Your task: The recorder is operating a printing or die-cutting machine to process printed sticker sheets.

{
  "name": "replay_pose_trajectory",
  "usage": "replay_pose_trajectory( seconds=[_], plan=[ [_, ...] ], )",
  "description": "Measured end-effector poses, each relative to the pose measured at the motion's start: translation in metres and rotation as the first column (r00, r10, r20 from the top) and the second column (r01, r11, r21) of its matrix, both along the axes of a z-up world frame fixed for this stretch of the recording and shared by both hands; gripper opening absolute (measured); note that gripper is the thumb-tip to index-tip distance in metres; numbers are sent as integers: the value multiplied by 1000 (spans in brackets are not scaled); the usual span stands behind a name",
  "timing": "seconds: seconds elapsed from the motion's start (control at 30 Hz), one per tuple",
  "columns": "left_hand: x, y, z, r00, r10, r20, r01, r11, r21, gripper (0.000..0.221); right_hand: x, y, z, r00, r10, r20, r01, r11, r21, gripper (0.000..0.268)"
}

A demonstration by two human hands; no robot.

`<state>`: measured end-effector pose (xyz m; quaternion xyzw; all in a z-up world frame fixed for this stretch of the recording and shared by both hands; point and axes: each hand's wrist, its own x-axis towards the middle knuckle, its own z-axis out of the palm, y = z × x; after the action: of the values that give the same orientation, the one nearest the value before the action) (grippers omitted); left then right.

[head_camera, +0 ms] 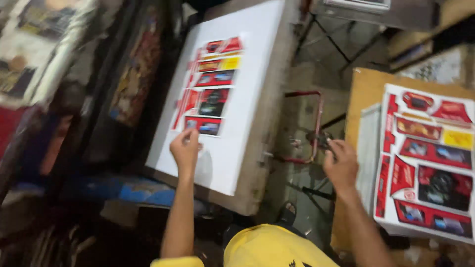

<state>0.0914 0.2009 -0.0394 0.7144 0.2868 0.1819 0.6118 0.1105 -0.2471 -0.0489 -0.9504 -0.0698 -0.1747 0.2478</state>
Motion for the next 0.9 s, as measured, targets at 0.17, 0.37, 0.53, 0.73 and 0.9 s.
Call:
replay_pose_trajectory(
  seconds=[0.17, 0.37, 0.53, 0.73, 0.9],
  plan=[
    [-77, -154, 50, 972, -223, 73, 232, 964, -132, 22, -60, -121, 11, 933, -351, -82, 285, 857, -430, 61],
    [-95, -316, -44, 768, -640, -14, 625, 755, -198, 16, -76, -168, 0, 817, -390, -425, 232, 897, -376, 89],
    [-105, -414, -63, 590, -805, 65, 803, 577, -146, 16, -73, -217, -26, 900, -172, -401, 155, 985, -74, 65],
    [-101, -501, -58, 529, -842, 102, 828, 486, -280, 21, -74, -222, 5, 814, -232, -533, 301, 953, 44, 29],
    [-83, -542, -75, 600, -793, 104, 678, 436, -592, 30, -94, -280, -6, 937, 32, -349, 149, 865, 480, 41]
  ],
)
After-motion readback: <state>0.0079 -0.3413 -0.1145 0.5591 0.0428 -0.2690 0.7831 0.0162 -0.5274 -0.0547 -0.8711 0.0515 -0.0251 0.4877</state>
